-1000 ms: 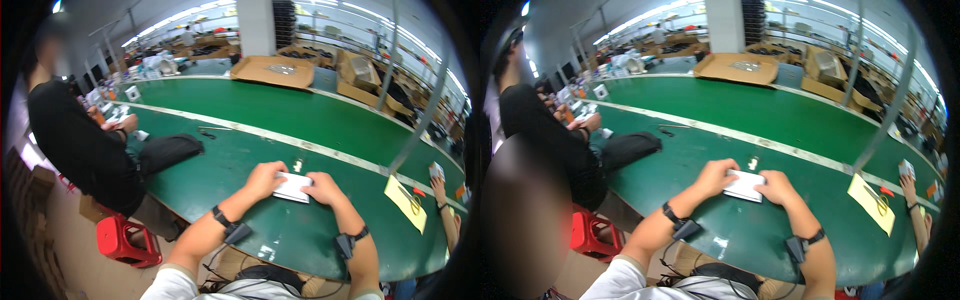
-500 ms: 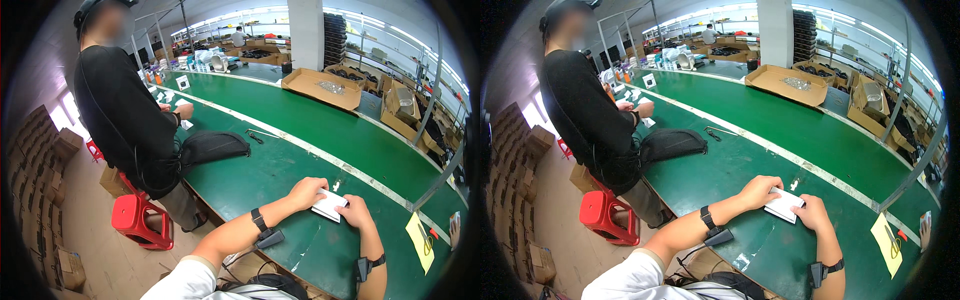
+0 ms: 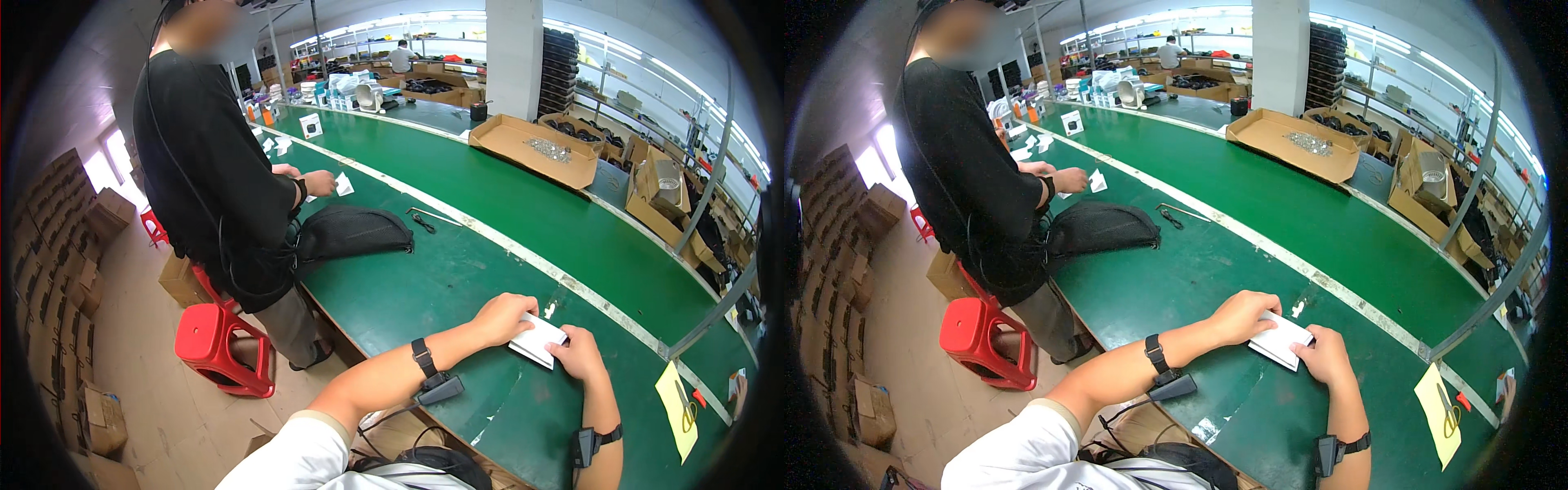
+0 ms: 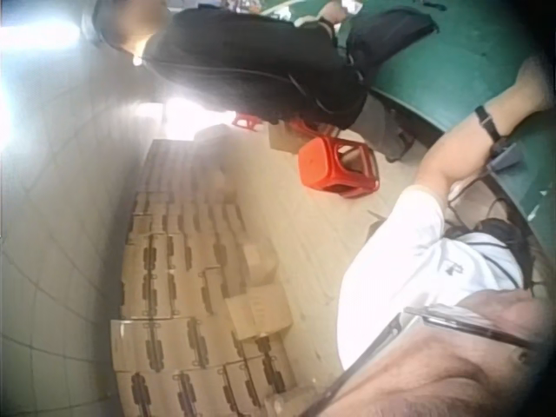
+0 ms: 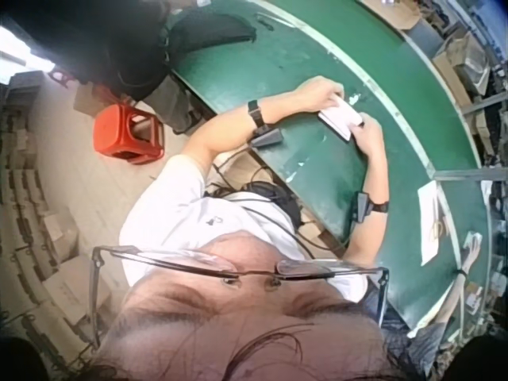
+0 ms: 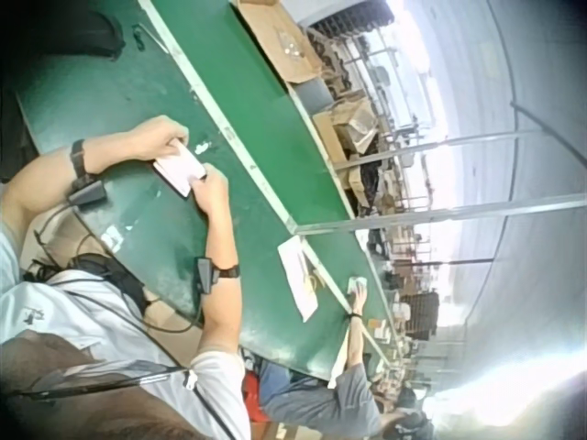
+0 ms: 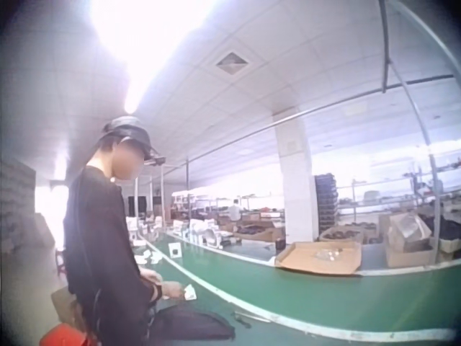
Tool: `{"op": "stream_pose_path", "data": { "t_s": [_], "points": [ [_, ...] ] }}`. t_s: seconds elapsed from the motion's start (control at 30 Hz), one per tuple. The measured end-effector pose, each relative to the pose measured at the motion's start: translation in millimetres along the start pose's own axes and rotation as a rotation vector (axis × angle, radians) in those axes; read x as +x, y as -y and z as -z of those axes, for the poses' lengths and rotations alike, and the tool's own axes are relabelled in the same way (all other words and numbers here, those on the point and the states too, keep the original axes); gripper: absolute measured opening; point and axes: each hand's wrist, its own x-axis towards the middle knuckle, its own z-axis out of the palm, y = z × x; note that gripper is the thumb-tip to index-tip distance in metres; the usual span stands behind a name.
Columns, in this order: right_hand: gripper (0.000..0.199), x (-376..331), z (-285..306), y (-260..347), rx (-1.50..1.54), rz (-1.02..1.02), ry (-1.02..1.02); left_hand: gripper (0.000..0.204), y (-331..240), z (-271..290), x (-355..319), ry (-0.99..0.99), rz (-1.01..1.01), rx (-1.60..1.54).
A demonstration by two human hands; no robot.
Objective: Assemble and pack small electronic items into white and orange cardboard boxes.
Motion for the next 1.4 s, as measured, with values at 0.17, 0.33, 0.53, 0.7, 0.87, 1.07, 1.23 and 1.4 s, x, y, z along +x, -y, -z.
{"op": "stream_pose_path", "data": {
  "t_s": [0.17,0.33,0.53,0.7,0.87,1.07,1.23,1.4],
  "points": [
    [0.030,1,0,-3,-0.006,0.005,-0.003,0.024,0,-1,1,0.014,0.018,0.010],
    [0.029,1,-1,-2,-0.009,0.016,0.000,0.024,2,-2,0,0.006,0.004,0.003],
    [0.030,2,-1,-2,-0.018,0.010,-0.001,0.024,2,-1,-1,0.006,0.009,0.004],
    [0.031,1,0,1,-0.023,0.015,-0.001,0.024,2,-1,0,0.002,-0.013,0.010],
    [0.031,1,0,0,-0.035,0.005,0.003,0.024,1,-2,0,-0.006,-0.015,-0.002],
    [0.030,0,1,4,-0.039,-0.006,0.012,0.024,2,-1,0,0.006,-0.006,0.003],
    [0.030,0,1,3,-0.037,-0.001,0.008,0.024,4,-2,0,0.005,-0.012,0.009],
    [0.030,3,-2,-6,-0.031,0.022,-0.002,0.024,4,-2,1,0.015,-0.001,0.014]
  ]
}}
